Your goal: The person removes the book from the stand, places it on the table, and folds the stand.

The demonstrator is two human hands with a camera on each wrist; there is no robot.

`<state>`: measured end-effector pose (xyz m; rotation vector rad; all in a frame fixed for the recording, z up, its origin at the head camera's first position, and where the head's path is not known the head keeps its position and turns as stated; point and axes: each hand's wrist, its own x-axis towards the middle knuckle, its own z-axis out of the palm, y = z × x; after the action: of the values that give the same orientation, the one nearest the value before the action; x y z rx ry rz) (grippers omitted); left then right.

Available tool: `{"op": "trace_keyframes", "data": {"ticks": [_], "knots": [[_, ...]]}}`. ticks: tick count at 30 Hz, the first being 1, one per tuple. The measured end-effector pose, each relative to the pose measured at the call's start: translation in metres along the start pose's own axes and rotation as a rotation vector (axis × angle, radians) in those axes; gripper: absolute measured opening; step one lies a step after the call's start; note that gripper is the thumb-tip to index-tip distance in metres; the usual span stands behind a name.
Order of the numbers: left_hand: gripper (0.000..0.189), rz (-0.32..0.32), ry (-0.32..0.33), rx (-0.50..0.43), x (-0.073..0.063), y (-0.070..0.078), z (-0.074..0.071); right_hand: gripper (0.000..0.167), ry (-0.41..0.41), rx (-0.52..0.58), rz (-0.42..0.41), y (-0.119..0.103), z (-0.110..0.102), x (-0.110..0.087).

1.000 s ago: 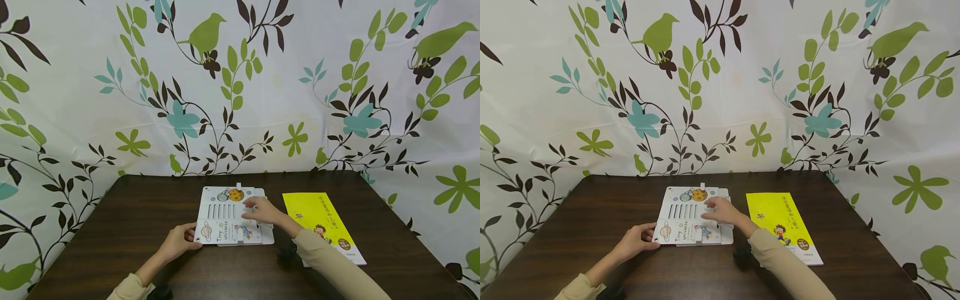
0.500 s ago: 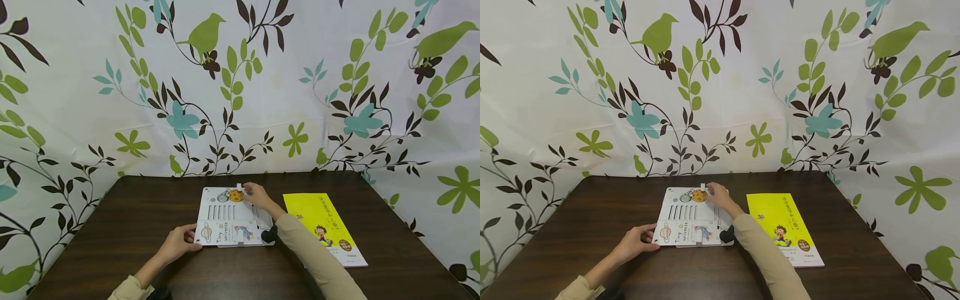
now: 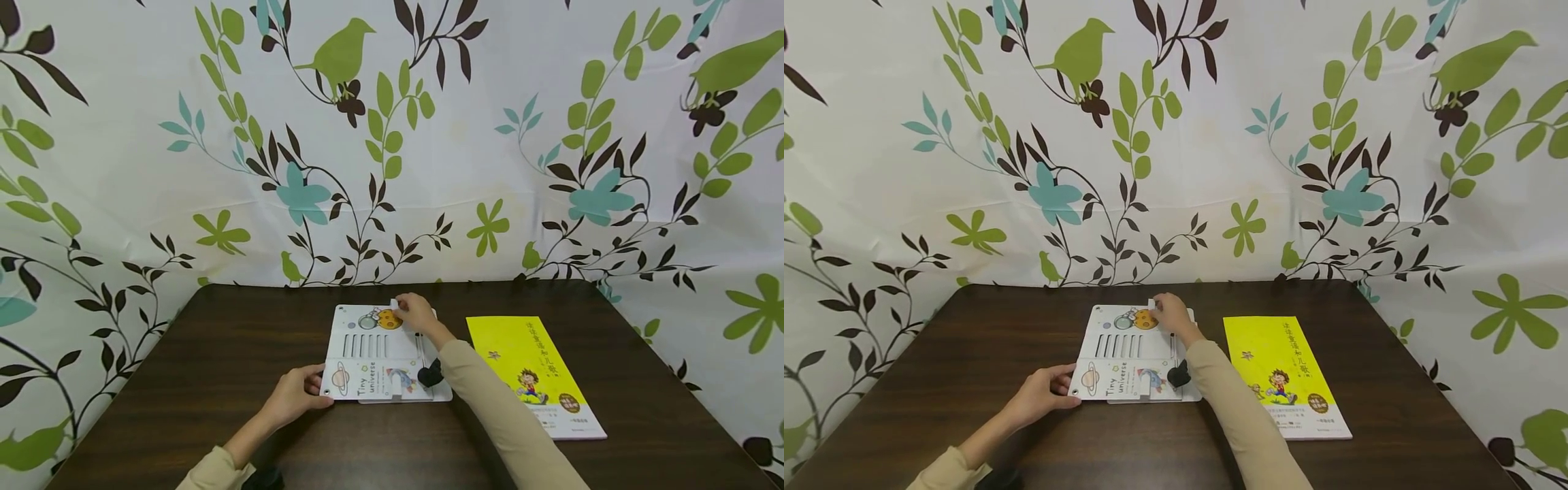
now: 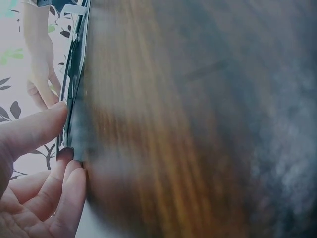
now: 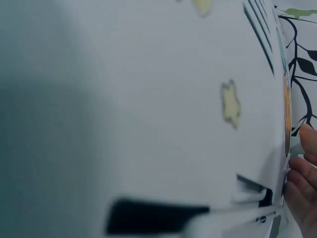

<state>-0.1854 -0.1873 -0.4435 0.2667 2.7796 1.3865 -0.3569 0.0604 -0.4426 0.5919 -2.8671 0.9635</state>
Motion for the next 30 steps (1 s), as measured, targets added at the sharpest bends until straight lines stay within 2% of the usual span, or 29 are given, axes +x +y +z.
{"op": "trace_keyframes", "data": {"ticks": [8, 19, 24, 30], "knots": [[0.063, -0.005, 0.003, 0.013, 0.0, 0.002, 0.001, 0.032, 0.024, -0.022, 0.005, -0.002, 0.001, -0.002], [0.063, 0.001, 0.004, 0.025, -0.002, 0.005, 0.001, 0.035, -0.049, 0.028, 0.039, -0.002, -0.004, -0.006], [0.063, 0.011, -0.004, 0.025, 0.0, 0.003, 0.001, 0.041, -0.095, 0.054, 0.001, -0.004, -0.013, -0.016], [0.062, 0.044, -0.055, 0.027, 0.0, -0.001, -0.003, 0.049, -0.117, 0.077, -0.064, -0.002, -0.035, -0.038]]}}
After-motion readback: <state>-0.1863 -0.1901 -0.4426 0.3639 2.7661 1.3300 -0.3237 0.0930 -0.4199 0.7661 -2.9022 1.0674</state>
